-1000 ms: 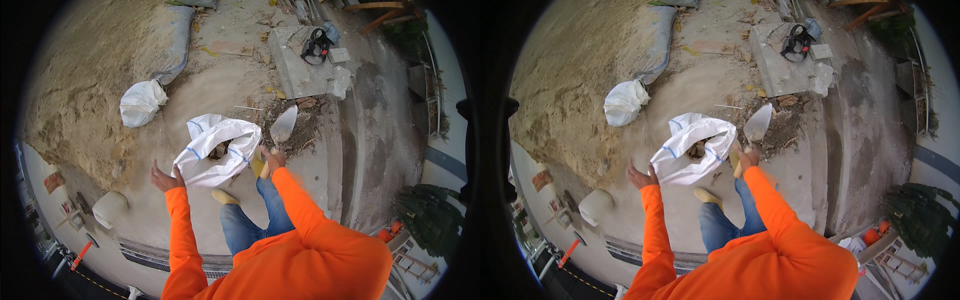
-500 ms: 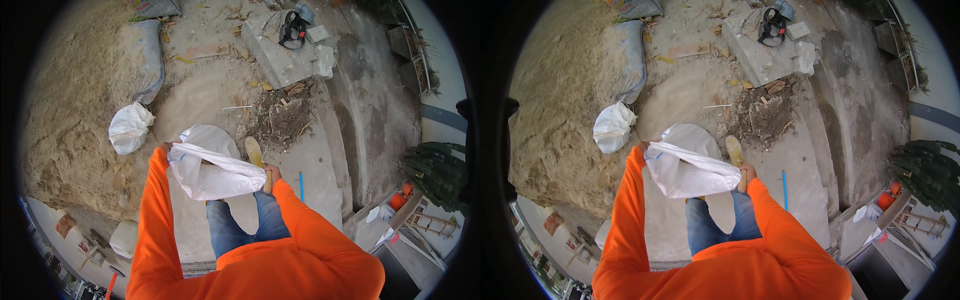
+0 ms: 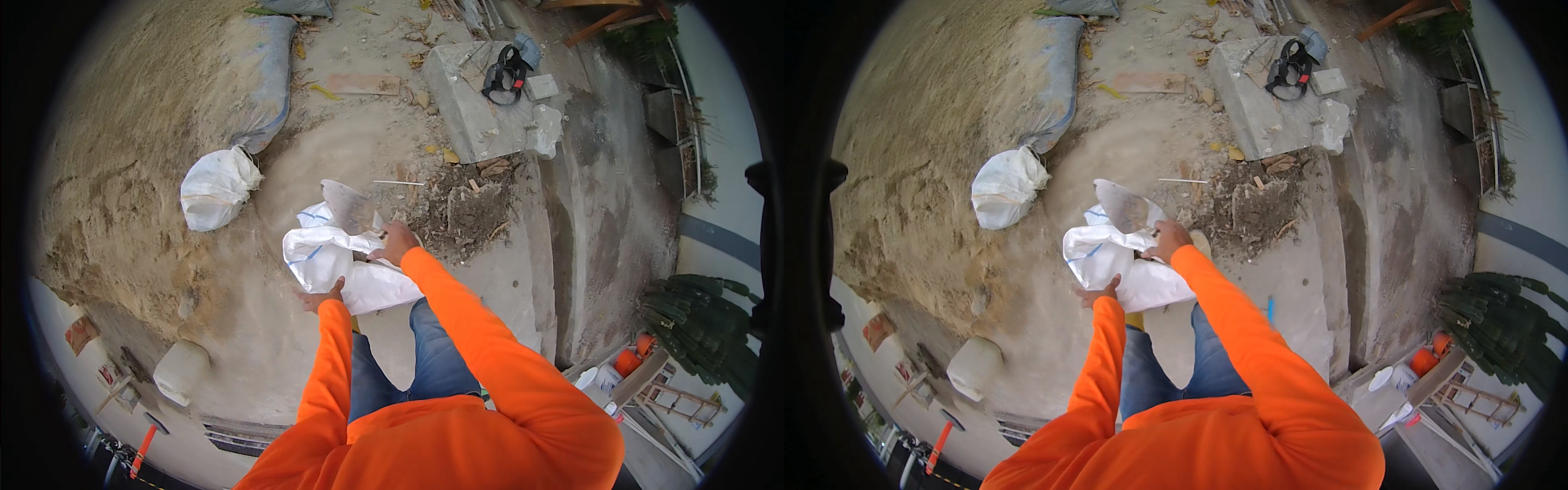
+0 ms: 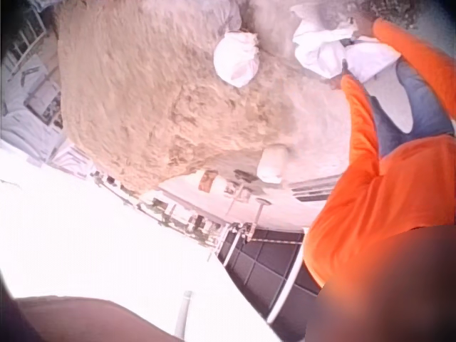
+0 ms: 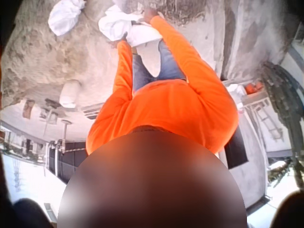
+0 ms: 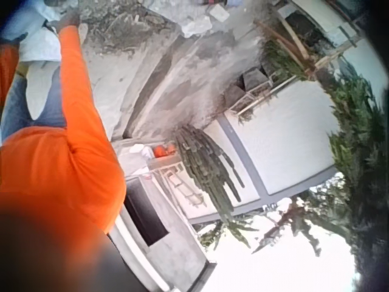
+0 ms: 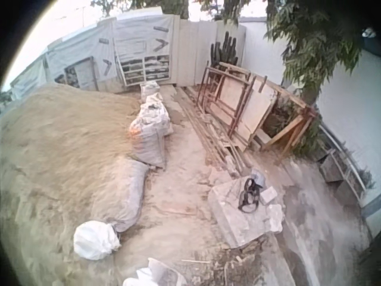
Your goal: The person uses a trowel to scrape debris from concrete steps and places it into a white sack. The person moves along the steps, repeatedly scraping and collecting debris until the sack is full, then carries the sack away.
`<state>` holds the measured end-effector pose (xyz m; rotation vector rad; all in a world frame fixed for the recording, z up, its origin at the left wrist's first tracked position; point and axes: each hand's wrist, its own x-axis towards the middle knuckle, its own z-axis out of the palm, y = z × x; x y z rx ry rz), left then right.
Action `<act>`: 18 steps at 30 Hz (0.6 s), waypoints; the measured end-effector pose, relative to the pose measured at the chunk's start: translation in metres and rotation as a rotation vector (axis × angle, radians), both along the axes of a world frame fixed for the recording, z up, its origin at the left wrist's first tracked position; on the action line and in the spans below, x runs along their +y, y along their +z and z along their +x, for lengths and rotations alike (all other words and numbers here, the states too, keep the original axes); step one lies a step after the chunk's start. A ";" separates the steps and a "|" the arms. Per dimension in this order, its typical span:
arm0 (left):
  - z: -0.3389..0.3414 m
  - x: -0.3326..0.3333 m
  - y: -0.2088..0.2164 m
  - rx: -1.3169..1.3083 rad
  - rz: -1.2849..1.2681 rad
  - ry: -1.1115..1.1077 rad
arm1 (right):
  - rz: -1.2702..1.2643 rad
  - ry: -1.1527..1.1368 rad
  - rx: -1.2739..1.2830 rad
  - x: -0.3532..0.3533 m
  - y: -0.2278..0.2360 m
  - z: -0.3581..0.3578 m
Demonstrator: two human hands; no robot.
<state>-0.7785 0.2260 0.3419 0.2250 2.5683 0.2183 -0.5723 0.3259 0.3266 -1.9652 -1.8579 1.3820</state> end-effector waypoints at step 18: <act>-0.077 0.059 0.057 0.155 -0.023 -1.164 | -0.038 -0.822 -0.109 -0.081 0.006 0.060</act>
